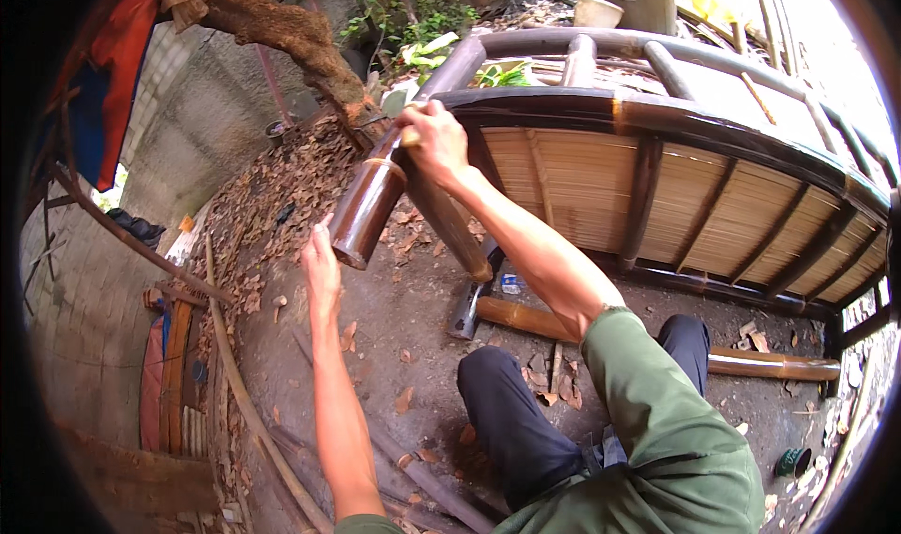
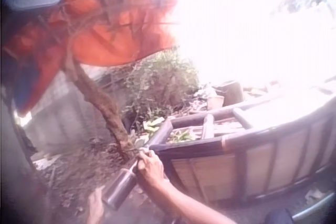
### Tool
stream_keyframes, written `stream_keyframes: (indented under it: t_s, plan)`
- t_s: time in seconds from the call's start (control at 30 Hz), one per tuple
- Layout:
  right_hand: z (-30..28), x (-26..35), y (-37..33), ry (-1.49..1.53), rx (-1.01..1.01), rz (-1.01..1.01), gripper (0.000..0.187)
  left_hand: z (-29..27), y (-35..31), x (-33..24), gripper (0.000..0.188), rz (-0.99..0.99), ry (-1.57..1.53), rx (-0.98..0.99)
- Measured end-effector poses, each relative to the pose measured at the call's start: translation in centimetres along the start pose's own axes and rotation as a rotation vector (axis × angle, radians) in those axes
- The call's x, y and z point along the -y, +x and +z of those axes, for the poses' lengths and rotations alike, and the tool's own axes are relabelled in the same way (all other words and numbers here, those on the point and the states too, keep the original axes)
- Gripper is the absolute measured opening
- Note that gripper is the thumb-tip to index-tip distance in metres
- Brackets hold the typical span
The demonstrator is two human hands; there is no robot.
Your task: The person applies a dark varnish to a bamboo chair using a brush. They repeatedly dip the brush into a can and coat the chair's frame and seat slats, repositioning the chair to reach different areas.
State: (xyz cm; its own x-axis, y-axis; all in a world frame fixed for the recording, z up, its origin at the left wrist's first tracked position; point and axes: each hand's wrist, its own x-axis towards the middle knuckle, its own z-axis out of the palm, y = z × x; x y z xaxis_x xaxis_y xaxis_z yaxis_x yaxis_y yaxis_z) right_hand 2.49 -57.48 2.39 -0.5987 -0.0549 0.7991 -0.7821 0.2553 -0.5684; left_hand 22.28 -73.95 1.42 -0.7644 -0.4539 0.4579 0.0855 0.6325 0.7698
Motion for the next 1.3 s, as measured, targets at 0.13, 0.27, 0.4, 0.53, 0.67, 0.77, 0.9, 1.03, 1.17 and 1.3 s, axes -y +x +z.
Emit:
stream_keyframes:
  t_s: [0.13,0.27,0.4,0.53,0.67,0.77,0.9,1.03,1.17,1.3]
  plan:
    - [-3.9,-3.8,1.0,-0.218,-0.003,-0.062,0.026,1.6,0.5,-0.1,0.052,0.021,0.047,-0.009]
    - [-15.2,-2.9,-4.2,-0.156,-0.255,-0.033,0.021,-1.9,-0.8,1.3,0.048,-0.009,0.176,-0.104]
    - [-29.1,-3.5,-7.2,-0.407,-0.574,-0.002,0.016,0.4,0.4,1.3,0.045,0.091,0.093,-0.111]
    - [-27.6,-3.8,-6.5,-0.315,-0.304,-0.101,0.021,0.0,1.6,4.7,0.047,0.156,0.126,-0.117]
    - [-36.6,-6.1,-6.4,-0.393,-0.324,-0.162,0.019,-1.2,1.6,5.1,0.05,0.112,0.118,-0.1]
    - [-52.2,-8.9,-9.5,-0.64,-0.47,-0.039,0.014,-0.7,1.8,5.8,0.049,0.101,0.064,-0.132]
    - [-68.9,-13.0,-13.1,-0.699,-0.866,0.135,0.016,-1.7,2.6,6.5,0.05,0.076,0.18,-0.144]
    - [-63.4,-7.2,-11.1,-0.99,-0.579,0.207,0.027,0.2,2.9,7.8,0.051,0.057,0.102,-0.173]
    - [-58.2,-8.1,-12.6,-0.617,-0.148,-0.171,0.024,-3.3,4.0,11.3,0.057,0.016,0.099,-0.204]
    - [-74.2,-10.8,-13.2,-0.526,-0.624,0.214,0.022,0.5,4.5,9.9,0.052,-0.105,-0.043,-0.222]
